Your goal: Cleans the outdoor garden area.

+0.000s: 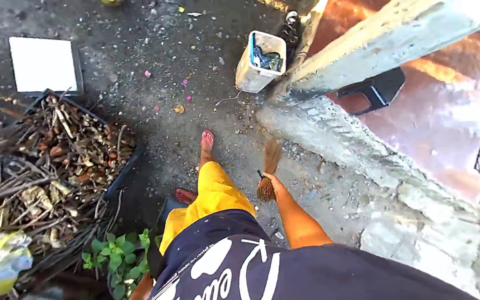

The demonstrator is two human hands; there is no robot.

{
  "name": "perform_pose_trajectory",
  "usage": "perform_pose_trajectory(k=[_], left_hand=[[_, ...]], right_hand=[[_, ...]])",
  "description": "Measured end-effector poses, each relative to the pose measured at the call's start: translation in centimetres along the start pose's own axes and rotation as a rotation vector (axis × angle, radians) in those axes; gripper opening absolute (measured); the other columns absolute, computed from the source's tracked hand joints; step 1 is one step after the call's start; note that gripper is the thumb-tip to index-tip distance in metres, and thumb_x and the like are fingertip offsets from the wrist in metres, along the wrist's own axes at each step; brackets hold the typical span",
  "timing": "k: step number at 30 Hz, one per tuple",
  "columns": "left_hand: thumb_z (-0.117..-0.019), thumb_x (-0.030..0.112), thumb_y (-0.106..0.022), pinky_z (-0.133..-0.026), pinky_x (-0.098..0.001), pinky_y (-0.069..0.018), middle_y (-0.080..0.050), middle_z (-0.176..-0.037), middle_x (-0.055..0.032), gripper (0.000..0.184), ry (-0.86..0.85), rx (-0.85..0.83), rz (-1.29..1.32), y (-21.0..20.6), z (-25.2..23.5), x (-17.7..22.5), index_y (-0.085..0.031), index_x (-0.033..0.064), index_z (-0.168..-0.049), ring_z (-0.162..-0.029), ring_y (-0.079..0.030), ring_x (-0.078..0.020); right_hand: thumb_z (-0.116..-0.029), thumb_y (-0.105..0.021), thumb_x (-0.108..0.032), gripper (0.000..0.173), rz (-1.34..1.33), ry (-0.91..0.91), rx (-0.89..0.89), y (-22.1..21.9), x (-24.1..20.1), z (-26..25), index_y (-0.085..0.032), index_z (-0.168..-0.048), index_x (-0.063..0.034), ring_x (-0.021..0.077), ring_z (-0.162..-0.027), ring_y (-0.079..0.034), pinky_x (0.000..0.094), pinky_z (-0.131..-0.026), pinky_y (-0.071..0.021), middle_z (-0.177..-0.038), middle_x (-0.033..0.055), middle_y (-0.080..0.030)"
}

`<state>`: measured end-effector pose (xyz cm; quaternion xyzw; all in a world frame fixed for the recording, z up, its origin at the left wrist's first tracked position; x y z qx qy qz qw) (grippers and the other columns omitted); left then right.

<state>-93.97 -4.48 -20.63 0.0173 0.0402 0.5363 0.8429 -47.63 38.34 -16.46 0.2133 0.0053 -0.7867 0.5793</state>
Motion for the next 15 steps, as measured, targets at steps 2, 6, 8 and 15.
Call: perform_pose_trajectory(k=[2, 6, 8, 15], left_hand=[[-0.1014, 0.013, -0.062, -0.102, -0.0635, -0.0455, -0.069, -0.11, -0.0317, 0.027, 0.048, 0.488, 0.157, -0.6, -2.7, 1.3, -0.069, -0.0033, -0.121, -0.107, -0.065, -0.0464], [-0.1049, 0.021, -0.06, -0.113, -0.0566, -0.0416, -0.058, -0.142, -0.0244, 0.051, 0.129, -0.059, 0.075, 5.6, -0.1, 4.6, -0.046, 0.005, -0.151, -0.133, -0.055, -0.0379], [-0.1035, 0.029, -0.06, -0.111, -0.0541, -0.0458, -0.062, -0.14, -0.0189, 0.057, 0.118, -0.049, -0.039, 7.5, 1.2, 6.1, -0.043, 0.0091, -0.154, -0.13, -0.059, -0.0324], [-0.1077, 0.029, -0.051, -0.108, -0.0521, -0.0483, -0.064, -0.137, -0.0172, 0.056, 0.256, 0.059, -0.03, 12.5, 1.4, 13.0, -0.035, 0.0153, -0.159, -0.124, -0.062, -0.0296]], right_hand=[[-0.1043, -0.046, -0.029, 0.029, -0.255, -0.02, 0.015, -0.9, -1.4, -2.3, -0.052, -0.119, -0.0045, 0.0211, -0.075, -0.061, 0.041, -0.067, -0.055, -0.092, 0.0124, -0.06], [-0.105, -0.04, -0.037, 0.037, -0.552, -0.076, -0.091, -9.2, -6.3, -7.4, -0.049, -0.126, -0.0076, 0.0257, -0.093, -0.062, 0.0441, -0.079, -0.0551, -0.109, 0.0141, -0.059], [-0.1021, -0.044, -0.035, 0.031, -0.437, -0.126, -0.246, -15.1, -8.8, -8.5, -0.054, -0.115, -0.0077, 0.0219, -0.084, -0.063, 0.0418, -0.074, -0.0557, -0.097, 0.0108, -0.061], [-0.1069, -0.036, -0.029, 0.029, -0.06, -0.15, -0.792, -17.0, -17.6, -2.8, -0.055, -0.109, -0.0072, 0.0125, -0.061, -0.063, 0.0252, -0.059, -0.0565, -0.076, 0.006, -0.062]])
Point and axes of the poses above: each hand's wrist, its own z-axis away from the middle knuckle, its own y-axis out of the back of the hand, x = y × z, the point moved 4 cm from there along -z, towards the middle knuckle
